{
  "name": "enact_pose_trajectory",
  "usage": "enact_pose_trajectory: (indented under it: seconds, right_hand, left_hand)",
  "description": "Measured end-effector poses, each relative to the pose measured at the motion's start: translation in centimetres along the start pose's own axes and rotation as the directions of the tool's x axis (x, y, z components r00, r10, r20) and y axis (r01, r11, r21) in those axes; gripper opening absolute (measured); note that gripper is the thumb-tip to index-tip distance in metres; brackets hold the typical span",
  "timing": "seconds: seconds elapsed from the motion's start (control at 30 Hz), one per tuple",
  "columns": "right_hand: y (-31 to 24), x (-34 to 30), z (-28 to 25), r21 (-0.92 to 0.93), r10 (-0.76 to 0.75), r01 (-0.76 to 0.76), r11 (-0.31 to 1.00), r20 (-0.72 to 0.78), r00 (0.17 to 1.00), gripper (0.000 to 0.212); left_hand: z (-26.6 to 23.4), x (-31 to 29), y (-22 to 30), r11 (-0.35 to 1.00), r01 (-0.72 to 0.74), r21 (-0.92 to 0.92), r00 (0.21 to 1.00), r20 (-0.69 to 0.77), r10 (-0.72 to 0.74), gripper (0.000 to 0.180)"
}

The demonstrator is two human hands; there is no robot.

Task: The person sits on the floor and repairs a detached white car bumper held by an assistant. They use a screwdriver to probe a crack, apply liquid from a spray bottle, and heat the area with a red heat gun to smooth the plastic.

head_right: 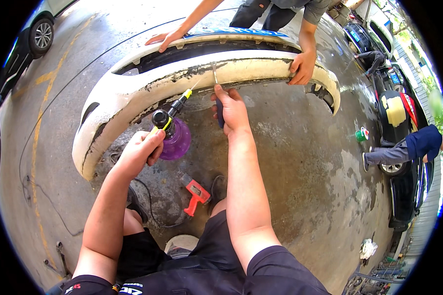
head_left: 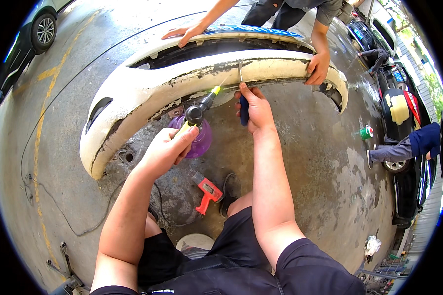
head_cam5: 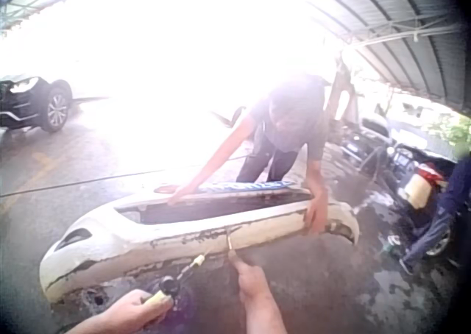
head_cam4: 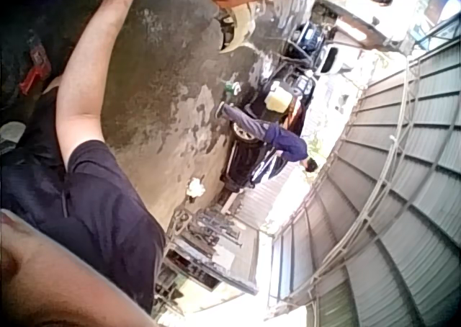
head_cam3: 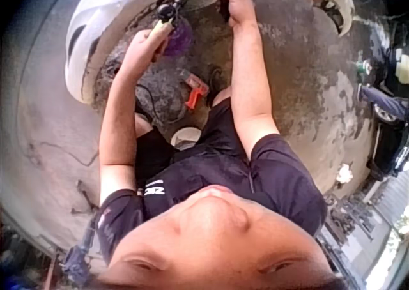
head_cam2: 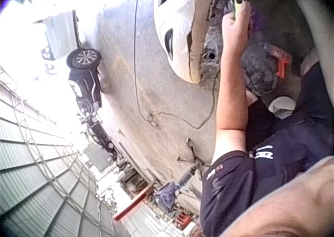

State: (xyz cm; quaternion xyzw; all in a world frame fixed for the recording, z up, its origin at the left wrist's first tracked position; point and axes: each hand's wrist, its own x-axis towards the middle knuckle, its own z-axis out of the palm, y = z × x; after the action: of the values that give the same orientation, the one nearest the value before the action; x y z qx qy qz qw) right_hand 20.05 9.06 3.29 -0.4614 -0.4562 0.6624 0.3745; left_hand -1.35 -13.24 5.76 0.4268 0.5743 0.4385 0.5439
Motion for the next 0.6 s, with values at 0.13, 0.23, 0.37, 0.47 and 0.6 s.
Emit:
enact_pose_trajectory:
  seconds: [0.13, 0.23, 0.37, 0.47, 0.6]
  right_hand:
    - [0.09, 0.05, 0.13, 0.001, -0.004, 0.004, 1.0, 0.007, 1.0, 0.035]
    - [0.16, 0.03, 0.17, 0.006, 0.001, -0.001, 1.0, 0.009, 1.0, 0.035]
    - [0.23, 0.18, 0.01, 0.001, -0.008, 0.008, 1.0, 0.016, 1.0, 0.036]
    - [0.14, 0.11, -0.1, 0.002, -0.015, 0.015, 1.0, 0.012, 1.0, 0.036]
    - [0.01, 0.07, 0.15, 0.009, 0.001, -0.001, 1.0, 0.01, 1.0, 0.033]
  left_hand:
    - [-0.07, -0.05, -0.21, 1.0, -0.02, -0.02, 1.0, 0.006, 0.02, 0.069]
    - [-0.04, -0.1, -0.2, 0.999, -0.021, -0.03, 1.0, 0.006, 0.021, 0.069]
    - [-0.07, 0.07, -0.54, 0.999, -0.023, -0.025, 1.0, 0.008, 0.023, 0.069]
    - [0.01, 0.13, -0.29, 1.0, -0.019, -0.022, 1.0, 0.022, 0.019, 0.069]
    - [-0.04, 0.17, -0.33, 1.0, -0.018, -0.011, 1.0, 0.015, 0.018, 0.07]
